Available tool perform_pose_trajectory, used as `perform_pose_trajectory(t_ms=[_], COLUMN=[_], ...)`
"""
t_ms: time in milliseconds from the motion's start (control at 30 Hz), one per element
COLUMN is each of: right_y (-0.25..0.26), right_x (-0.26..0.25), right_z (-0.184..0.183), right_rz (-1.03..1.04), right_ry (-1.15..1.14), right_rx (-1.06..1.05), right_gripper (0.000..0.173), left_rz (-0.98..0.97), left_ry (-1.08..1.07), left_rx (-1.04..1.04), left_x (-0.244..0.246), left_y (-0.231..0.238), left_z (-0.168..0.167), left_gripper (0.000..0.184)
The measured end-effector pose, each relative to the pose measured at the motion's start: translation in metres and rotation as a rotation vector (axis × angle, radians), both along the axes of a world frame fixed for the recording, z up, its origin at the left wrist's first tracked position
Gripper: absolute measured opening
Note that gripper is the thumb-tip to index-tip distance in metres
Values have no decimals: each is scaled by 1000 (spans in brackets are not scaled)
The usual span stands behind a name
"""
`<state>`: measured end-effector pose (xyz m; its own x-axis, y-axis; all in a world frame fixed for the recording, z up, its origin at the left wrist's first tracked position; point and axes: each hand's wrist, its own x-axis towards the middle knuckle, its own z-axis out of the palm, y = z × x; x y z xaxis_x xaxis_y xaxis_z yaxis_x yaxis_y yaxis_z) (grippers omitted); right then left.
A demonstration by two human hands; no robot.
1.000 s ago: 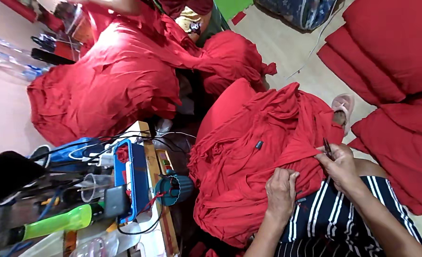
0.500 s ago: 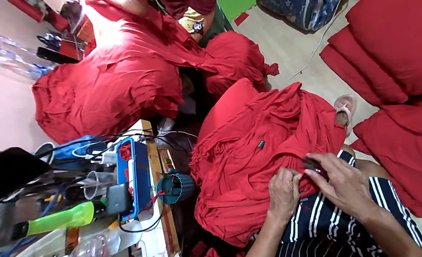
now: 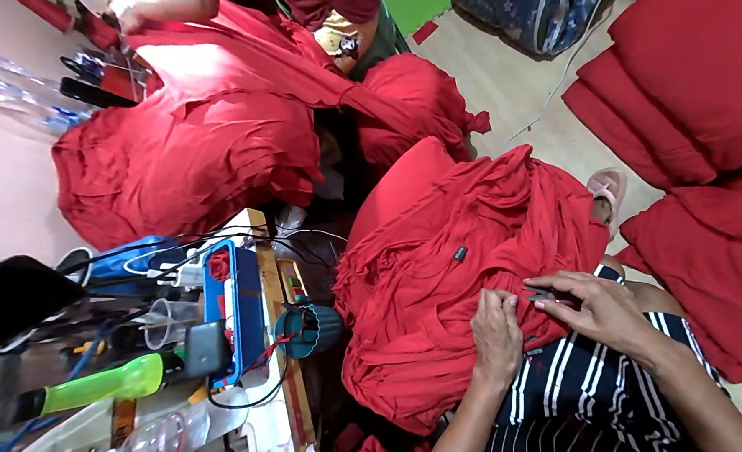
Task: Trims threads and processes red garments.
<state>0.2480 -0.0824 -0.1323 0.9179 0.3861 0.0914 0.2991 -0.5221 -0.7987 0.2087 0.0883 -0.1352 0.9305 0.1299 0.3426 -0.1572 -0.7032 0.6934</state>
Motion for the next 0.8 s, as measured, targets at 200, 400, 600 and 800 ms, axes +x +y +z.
perform_pose_trajectory(t_ms=[200,400,600,800], right_y=[7,16,18,26], right_x=[-1,-11,-12,-17], right_z=[2,4,3,3], right_rz=[-56,-147,-171,-208], right_ry=[-14,-37,-67,-182], right_rx=[-26,-16,-20,-98], right_gripper=[39,39,38,34], left_rz=[-61,-67,-68,-77], left_ry=[-17,-36,-47,-55], left_rx=[22,24,33,25], left_x=[-3,-2,-3,-4], left_y=[0,0,-1,0], left_z=[-2,-2,-5,-5], left_gripper=[16,15,14,14])
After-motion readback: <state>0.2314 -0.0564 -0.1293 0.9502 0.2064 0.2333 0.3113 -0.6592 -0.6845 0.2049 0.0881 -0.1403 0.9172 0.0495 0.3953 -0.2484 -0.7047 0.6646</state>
